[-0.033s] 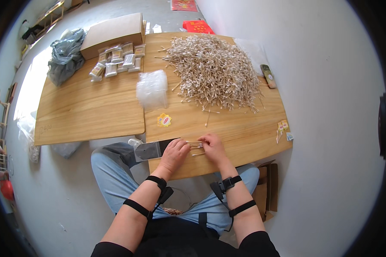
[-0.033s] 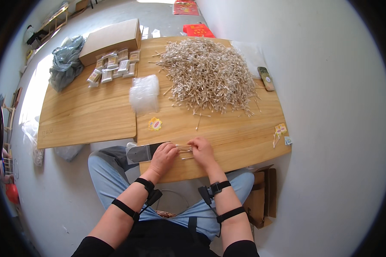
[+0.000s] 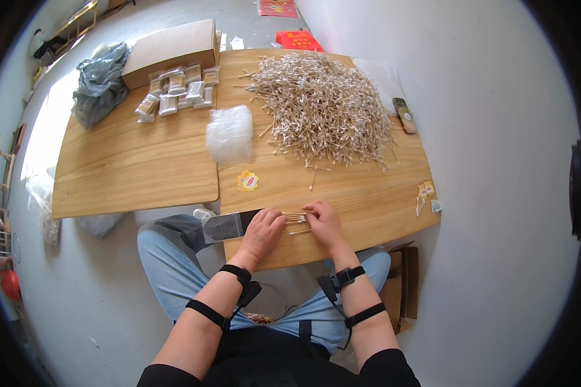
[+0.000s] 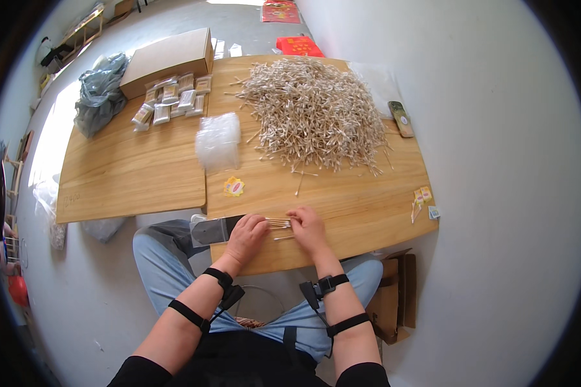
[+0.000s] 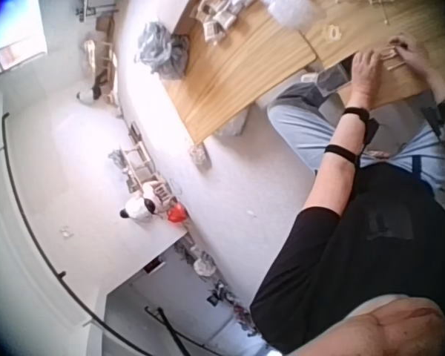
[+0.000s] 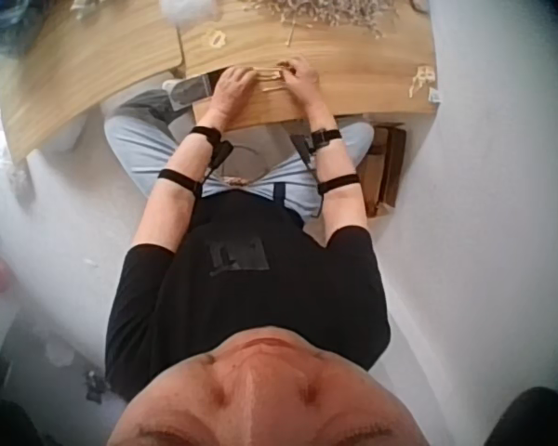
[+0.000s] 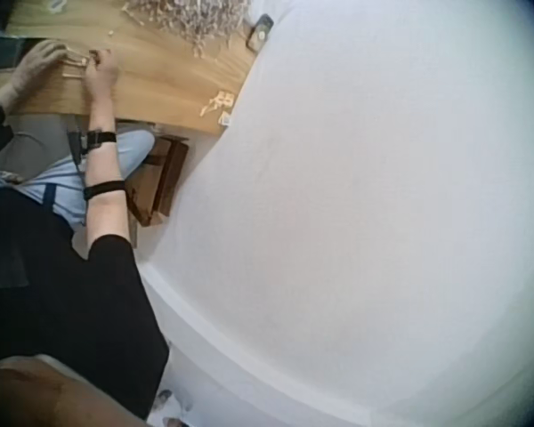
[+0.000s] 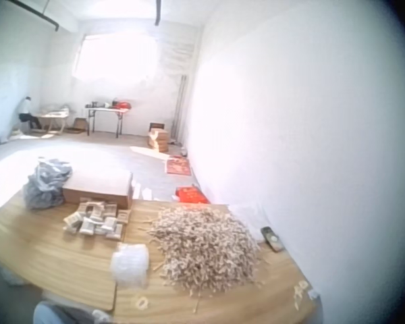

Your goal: Picking up small wooden sticks and placing them into small plastic bags.

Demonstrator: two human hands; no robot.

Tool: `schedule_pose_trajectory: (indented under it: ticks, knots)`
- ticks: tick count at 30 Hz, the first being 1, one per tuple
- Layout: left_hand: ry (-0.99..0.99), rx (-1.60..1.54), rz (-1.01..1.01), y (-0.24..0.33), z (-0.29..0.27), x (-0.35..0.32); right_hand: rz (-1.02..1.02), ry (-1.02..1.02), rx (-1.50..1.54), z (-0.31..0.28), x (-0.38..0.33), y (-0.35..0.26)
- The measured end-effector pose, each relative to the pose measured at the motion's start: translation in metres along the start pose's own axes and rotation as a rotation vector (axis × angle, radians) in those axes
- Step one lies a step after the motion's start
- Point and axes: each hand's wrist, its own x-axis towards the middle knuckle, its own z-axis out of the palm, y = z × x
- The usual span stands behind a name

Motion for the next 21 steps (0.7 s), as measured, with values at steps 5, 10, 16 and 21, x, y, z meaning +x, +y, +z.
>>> schedule_pose_trajectory:
  ticks: [5,10,16,21]
  knots:
    - [0.037,0.057,-0.161,0.008,-0.002,0.007,-0.009,-0.006,-0.076,-0.020,-0.023,0.001]
    - [-0.081,0.040,-0.119,0.005,-0.005,0.006,-0.114,-0.026,-0.189,-0.018,-0.030,-0.008]
    - [-0.117,-0.052,-0.079,0.010,-0.013,0.008,-0.187,0.035,-0.256,0.001,-0.027,0.001]
    - [-0.124,-0.073,-0.080,0.004,-0.012,0.005,-0.092,0.063,-0.164,0.005,-0.026,-0.001]
